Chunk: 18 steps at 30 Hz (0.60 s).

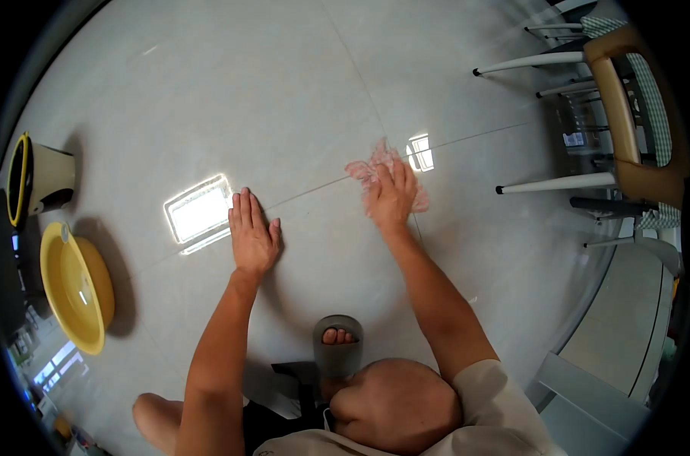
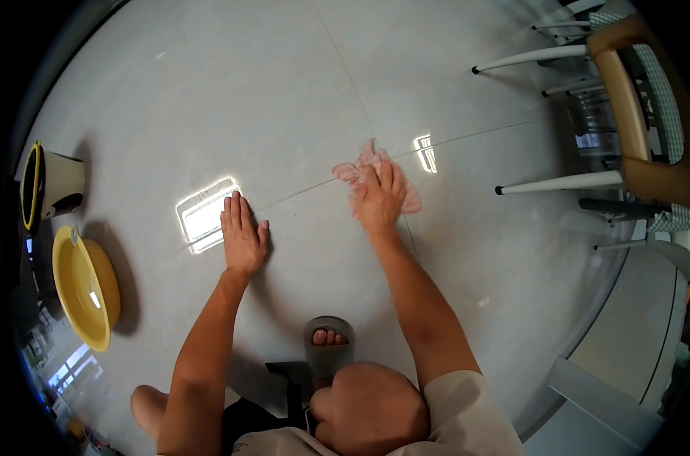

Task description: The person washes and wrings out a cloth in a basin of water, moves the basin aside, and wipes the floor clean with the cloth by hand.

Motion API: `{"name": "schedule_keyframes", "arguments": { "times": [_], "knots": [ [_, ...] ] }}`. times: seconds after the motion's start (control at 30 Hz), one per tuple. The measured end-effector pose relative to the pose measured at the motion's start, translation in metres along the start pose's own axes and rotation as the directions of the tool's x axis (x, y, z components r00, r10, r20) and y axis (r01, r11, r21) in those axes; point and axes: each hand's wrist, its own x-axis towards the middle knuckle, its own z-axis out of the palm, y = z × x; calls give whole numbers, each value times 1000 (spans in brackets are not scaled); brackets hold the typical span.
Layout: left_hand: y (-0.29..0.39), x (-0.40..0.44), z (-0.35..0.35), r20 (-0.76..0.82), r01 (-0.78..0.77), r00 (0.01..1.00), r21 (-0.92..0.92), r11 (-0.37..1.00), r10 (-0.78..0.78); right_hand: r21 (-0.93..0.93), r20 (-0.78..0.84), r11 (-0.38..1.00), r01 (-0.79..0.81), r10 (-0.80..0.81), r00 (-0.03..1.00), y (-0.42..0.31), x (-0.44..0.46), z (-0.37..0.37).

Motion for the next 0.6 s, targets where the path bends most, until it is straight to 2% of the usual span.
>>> {"name": "schedule_keyframes", "arguments": {
  "times": [0.03, 0.07, 0.1, 0.17, 0.27, 0.37, 0.4, 0.5, 0.53, 0.57, 0.6],
  "knots": [
    [0, 1, 0, 0, 3, 1000, 2, 1000, -3, 19, -3, 1000, 0, 0, 1000, -10, 2, -3],
    [1, 1, 0, -1, 8, 1000, 4, 1000, -8, 95, 102, 995, 27, -37, 994, -27, -3, -6],
    [1, 0, 0, -1, 13, 1000, 5, 1000, -13, 201, 43, 972, 121, -132, 990, -43, -11, -1],
    [0, -2, -4, 12, 11, 1000, -28, 1000, -11, 163, 107, 981, 104, -123, 987, -70, -22, -1],
    [-4, 0, -6, 26, -12, 1000, -54, 998, 14, 170, 187, 983, 71, -103, 977, -51, -21, -12],
    [-3, 0, -4, 19, -9, 1000, -26, 1000, 9, 78, 133, 993, -86, 75, 988, -21, -45, -25],
    [0, 1, -4, 14, -4, 1000, -15, 1000, 5, -100, 94, 983, -154, 164, 982, -18, -48, -26],
    [1, 1, -5, 25, 1, 1000, -11, 1000, -1, -156, 37, 940, -304, 313, 949, -17, -32, -7],
    [1, 0, -8, 33, -1, 999, -15, 1000, 1, -172, 125, 913, -369, 392, 912, -28, -15, 0],
    [-1, -1, -8, 52, 8, 999, -11, 1000, -8, -131, 171, 954, -270, 290, 942, -16, -21, 58],
    [-2, -1, -7, 69, 11, 998, -10, 1000, -11, -2, 229, 980, -198, 193, 954, -23, -15, 89]
  ]
}}
